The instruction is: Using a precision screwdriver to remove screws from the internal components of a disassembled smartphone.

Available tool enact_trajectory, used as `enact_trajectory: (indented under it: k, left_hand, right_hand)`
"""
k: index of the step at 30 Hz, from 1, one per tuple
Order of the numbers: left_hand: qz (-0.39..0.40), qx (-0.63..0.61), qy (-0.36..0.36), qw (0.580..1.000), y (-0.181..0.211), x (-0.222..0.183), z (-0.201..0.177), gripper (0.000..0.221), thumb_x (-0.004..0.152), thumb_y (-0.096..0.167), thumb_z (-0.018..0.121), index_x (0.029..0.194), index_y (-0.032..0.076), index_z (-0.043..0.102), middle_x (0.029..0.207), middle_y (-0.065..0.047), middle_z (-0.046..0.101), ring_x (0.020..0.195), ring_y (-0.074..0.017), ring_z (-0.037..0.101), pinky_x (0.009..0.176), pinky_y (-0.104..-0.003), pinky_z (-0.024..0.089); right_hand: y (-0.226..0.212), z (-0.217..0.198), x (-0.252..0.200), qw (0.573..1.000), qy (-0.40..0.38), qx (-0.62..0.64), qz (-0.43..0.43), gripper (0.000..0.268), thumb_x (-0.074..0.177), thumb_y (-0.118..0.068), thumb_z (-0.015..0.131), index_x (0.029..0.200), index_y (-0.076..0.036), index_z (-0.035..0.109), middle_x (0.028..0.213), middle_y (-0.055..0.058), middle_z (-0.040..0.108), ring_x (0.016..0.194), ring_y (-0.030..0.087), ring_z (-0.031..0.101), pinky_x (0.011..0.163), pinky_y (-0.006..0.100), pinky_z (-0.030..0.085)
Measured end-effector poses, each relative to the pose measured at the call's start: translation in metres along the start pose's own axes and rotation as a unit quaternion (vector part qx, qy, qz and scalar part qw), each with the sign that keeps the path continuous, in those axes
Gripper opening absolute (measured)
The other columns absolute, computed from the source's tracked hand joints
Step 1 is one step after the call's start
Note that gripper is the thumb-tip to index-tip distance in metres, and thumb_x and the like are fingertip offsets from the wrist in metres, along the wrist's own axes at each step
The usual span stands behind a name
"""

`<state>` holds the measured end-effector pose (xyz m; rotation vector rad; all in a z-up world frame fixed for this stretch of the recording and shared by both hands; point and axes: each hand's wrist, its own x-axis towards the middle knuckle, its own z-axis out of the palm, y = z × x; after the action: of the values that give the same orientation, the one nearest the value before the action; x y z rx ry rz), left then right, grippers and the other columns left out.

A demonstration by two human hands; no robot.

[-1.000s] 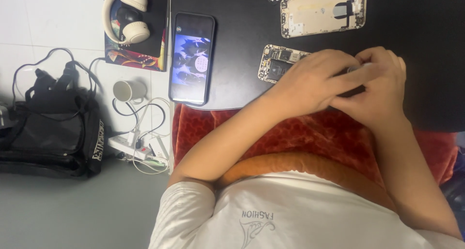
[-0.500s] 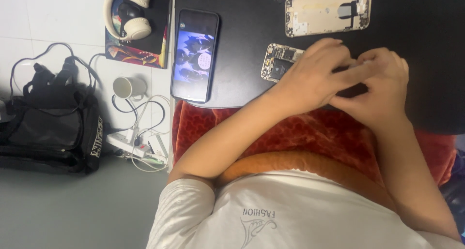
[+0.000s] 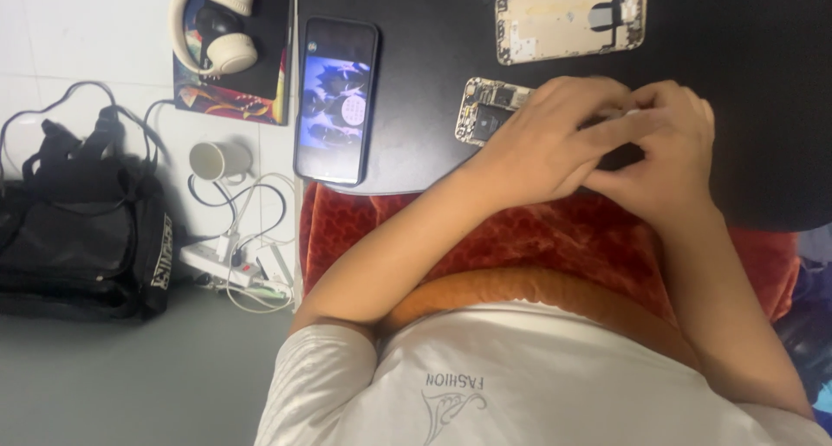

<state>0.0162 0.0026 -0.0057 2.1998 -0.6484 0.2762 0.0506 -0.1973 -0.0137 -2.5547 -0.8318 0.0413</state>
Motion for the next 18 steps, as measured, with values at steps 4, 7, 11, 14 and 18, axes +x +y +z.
enact_trajectory:
  k: [4,7,11,14,18]
  left_hand:
    - [-0.339,-0.211,-0.103,0.911,0.033,0.040,-0.048,0.048,0.091,0.046,0.036,0.071,0.010,0.060,0.068,-0.002,0.039,0.071,-0.0199,0.043,0.065,-0.041,0.033]
    - [-0.030,-0.062,0.010,0.998,-0.023,-0.014,0.011,0.045,0.122,0.019,0.043,0.164,0.025,0.025,0.118,-0.005,0.067,0.096,-0.0243,0.062,0.092,-0.039,0.051]
    - [-0.066,-0.097,0.037,0.992,-0.011,-0.010,0.000,0.044,0.117,0.013,0.053,0.158,0.017,0.039,0.158,-0.003,0.055,0.141,-0.0259,0.069,0.123,-0.040,0.060]
    - [-0.125,-0.146,0.141,0.971,-0.008,-0.007,-0.002,0.051,0.113,0.014,0.063,0.154,0.028,0.036,0.127,0.001,0.073,0.093,-0.0099,0.076,0.086,-0.026,0.065]
    - [-0.184,-0.196,0.215,0.939,0.000,-0.004,-0.007,0.055,0.111,0.011,0.069,0.155,0.024,0.038,0.103,0.000,0.064,0.102,-0.0114,0.072,0.097,-0.023,0.063]
  right_hand:
    - [0.010,0.006,0.003,0.987,0.094,0.037,-0.125,0.036,0.078,-0.030,0.101,0.093,-0.007,0.077,0.097,0.008,0.059,0.090,0.028,0.059,0.079,0.046,0.042]
    - [0.001,-0.001,0.003,0.991,0.080,0.026,-0.103,0.035,0.080,-0.030,0.096,0.105,-0.009,0.083,0.100,0.006,0.054,0.089,0.026,0.053,0.081,0.047,0.038]
    - [0.002,-0.004,0.003,0.994,0.066,0.027,-0.089,0.041,0.080,-0.034,0.094,0.109,-0.009,0.081,0.100,0.006,0.052,0.088,0.026,0.050,0.078,0.045,0.036]
    - [0.004,-0.003,0.004,0.991,0.074,0.044,-0.101,0.061,0.076,-0.045,0.101,0.124,-0.012,0.080,0.105,0.007,0.054,0.088,0.025,0.050,0.078,0.045,0.036]
    - [0.002,-0.003,0.004,0.992,0.073,0.041,-0.096,0.064,0.077,-0.047,0.101,0.128,-0.015,0.079,0.104,0.005,0.052,0.089,0.024,0.050,0.081,0.046,0.038]
